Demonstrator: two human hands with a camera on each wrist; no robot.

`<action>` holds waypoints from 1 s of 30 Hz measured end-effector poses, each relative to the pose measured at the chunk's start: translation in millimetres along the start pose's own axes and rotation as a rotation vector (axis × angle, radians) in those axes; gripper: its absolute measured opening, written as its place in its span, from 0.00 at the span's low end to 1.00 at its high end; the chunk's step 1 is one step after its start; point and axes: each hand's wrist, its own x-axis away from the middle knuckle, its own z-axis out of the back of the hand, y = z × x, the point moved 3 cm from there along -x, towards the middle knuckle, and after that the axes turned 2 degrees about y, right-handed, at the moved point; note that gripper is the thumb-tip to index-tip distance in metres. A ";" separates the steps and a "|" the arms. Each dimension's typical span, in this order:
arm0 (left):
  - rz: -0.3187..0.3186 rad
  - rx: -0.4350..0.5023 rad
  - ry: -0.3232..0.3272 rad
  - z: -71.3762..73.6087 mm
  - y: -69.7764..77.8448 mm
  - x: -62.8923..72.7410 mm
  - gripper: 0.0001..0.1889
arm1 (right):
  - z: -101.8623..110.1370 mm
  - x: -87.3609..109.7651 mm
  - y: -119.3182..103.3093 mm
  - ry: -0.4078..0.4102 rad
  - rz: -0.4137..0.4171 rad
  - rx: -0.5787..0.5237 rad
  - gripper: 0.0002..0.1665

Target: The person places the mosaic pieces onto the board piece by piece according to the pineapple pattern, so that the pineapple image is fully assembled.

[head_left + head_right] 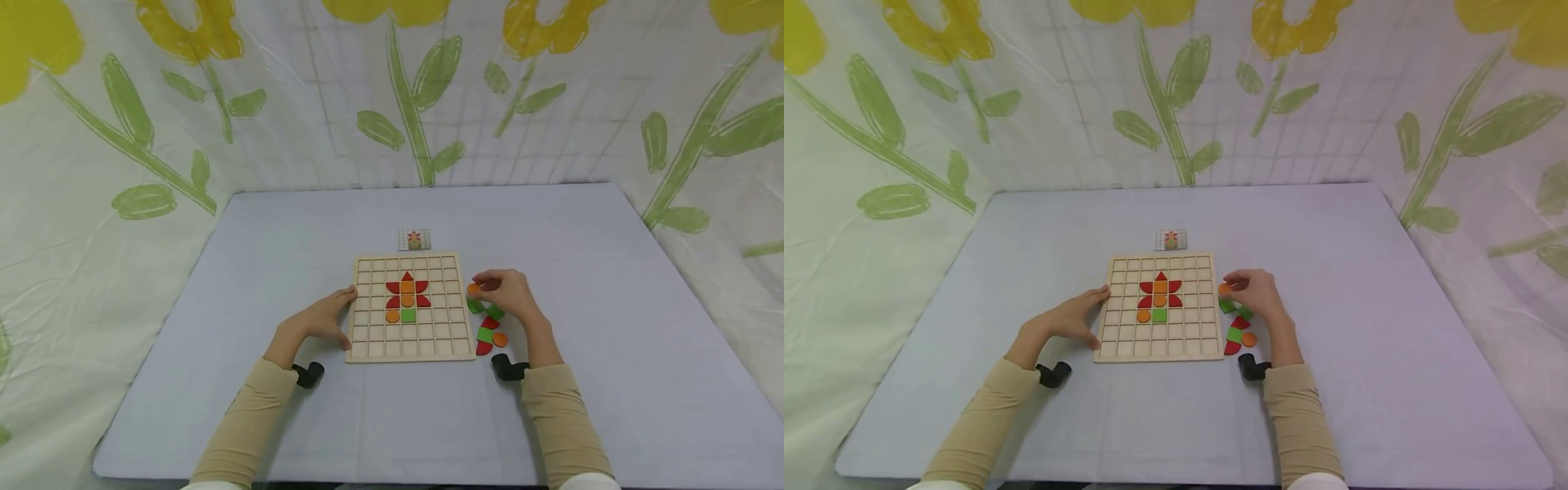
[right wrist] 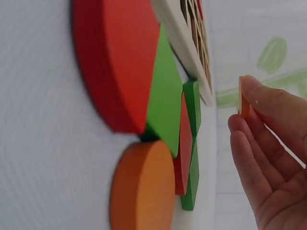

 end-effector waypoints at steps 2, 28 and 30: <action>-0.001 -0.002 0.000 0.0 -0.2 -0.1 0.55 | -2.0 -0.5 -2.9 -0.006 0.004 -0.005 0.23; 0.001 0.000 -0.014 0.7 -0.1 -0.8 0.55 | -46.2 -7.1 -35.3 -0.111 0.064 -0.064 0.19; 0.008 0.003 -0.014 1.1 0.0 -0.2 0.55 | -49.1 -6.8 -37.2 -0.120 0.066 -0.065 0.19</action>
